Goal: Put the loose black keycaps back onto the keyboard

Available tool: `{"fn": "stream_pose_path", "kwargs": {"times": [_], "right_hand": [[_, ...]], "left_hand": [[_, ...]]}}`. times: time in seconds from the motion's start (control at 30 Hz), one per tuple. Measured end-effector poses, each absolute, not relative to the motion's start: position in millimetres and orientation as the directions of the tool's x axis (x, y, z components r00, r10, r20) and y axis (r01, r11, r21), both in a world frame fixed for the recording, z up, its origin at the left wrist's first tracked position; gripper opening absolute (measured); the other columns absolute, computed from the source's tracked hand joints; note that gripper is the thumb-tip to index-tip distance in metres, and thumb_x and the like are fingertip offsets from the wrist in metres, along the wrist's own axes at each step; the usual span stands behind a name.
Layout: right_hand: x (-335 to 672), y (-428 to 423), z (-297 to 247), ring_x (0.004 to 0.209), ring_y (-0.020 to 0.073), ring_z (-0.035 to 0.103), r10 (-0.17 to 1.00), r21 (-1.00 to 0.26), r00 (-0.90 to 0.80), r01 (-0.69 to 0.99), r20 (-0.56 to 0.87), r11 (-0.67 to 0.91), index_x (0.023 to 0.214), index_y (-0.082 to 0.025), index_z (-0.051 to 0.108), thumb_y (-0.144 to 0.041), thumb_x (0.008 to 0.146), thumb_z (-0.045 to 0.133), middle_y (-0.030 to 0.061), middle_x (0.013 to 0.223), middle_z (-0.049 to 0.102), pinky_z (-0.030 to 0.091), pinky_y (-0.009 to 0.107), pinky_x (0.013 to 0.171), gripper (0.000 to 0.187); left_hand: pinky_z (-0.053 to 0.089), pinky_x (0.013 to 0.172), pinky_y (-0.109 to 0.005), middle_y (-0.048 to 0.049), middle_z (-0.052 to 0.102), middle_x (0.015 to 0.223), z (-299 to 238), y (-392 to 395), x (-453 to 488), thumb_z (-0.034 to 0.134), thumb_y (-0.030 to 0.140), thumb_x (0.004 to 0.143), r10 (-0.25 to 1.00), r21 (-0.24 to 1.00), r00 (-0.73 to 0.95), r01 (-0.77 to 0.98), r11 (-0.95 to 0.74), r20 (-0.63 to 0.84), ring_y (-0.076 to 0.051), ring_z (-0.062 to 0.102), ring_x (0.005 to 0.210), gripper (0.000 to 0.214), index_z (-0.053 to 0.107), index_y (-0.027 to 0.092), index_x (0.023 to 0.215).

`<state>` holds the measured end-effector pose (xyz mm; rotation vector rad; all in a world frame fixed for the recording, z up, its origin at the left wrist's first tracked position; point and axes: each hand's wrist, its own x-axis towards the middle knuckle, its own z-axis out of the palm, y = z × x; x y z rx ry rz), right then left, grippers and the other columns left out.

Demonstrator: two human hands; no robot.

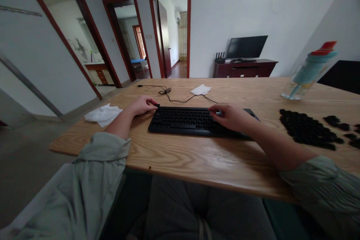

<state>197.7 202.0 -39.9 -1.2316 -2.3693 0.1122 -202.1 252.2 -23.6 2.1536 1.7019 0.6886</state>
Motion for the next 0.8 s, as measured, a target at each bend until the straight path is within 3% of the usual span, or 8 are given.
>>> {"fn": "stream_pose_path", "kwargs": {"times": [0.27, 0.53, 0.7, 0.8], "right_hand": [[201, 201, -36, 0.068, 0.0183, 0.064, 0.800, -0.270, -0.477, 0.768, 0.364, 0.581, 0.106, -0.021, 0.075, -0.033, 0.089, 0.055, 0.0062, 0.083, 0.075, 0.045, 0.030, 0.064, 0.028], [228, 202, -17, 0.056, 0.0168, 0.060, 0.833, -0.370, -0.270, 0.799, 0.482, 0.474, 0.101, -0.022, 0.076, -0.039, 0.087, 0.059, 0.0046, 0.073, 0.072, 0.043, 0.031, 0.055, 0.027], [265, 207, -1, 0.062, 0.0178, 0.060, 0.748, -0.527, -0.014, 0.701, 0.663, 0.480, 0.095, -0.024, 0.074, -0.042, 0.086, 0.061, 0.0075, 0.085, 0.073, 0.046, 0.033, 0.057, 0.024], [280, 210, 6, 0.061, 0.0173, 0.059, 0.749, -0.603, 0.073, 0.648, 0.658, 0.466, 0.096, -0.024, 0.074, -0.044, 0.086, 0.061, 0.0082, 0.087, 0.073, 0.046, 0.032, 0.054, 0.026]], "left_hand": [[0.045, 0.063, -0.026, -0.0062, 0.074, 0.090, -23, 251, -192, 0.074, 0.034, 0.068, 0.962, 0.533, 0.234, 0.802, -0.271, 0.138, -0.015, 0.060, 0.070, 0.040, 0.075, 0.014, 0.102], [0.040, 0.056, -0.026, -0.0041, 0.073, 0.072, -29, 255, -198, 0.072, 0.044, 0.069, 0.961, 0.484, 0.250, 0.830, -0.277, 0.122, -0.016, 0.057, 0.061, 0.037, 0.080, 0.018, 0.095], [0.038, 0.053, -0.025, -0.0010, 0.067, 0.061, -28, 257, -190, 0.076, 0.045, 0.068, 0.940, 0.498, 0.189, 0.809, -0.313, 0.284, -0.014, 0.054, 0.056, 0.032, 0.080, 0.022, 0.089], [0.038, 0.053, -0.025, -0.0004, 0.063, 0.060, -26, 255, -168, 0.077, 0.045, 0.069, 0.914, 0.534, 0.140, 0.773, -0.341, 0.382, -0.014, 0.055, 0.056, 0.033, 0.077, 0.020, 0.089]]}}
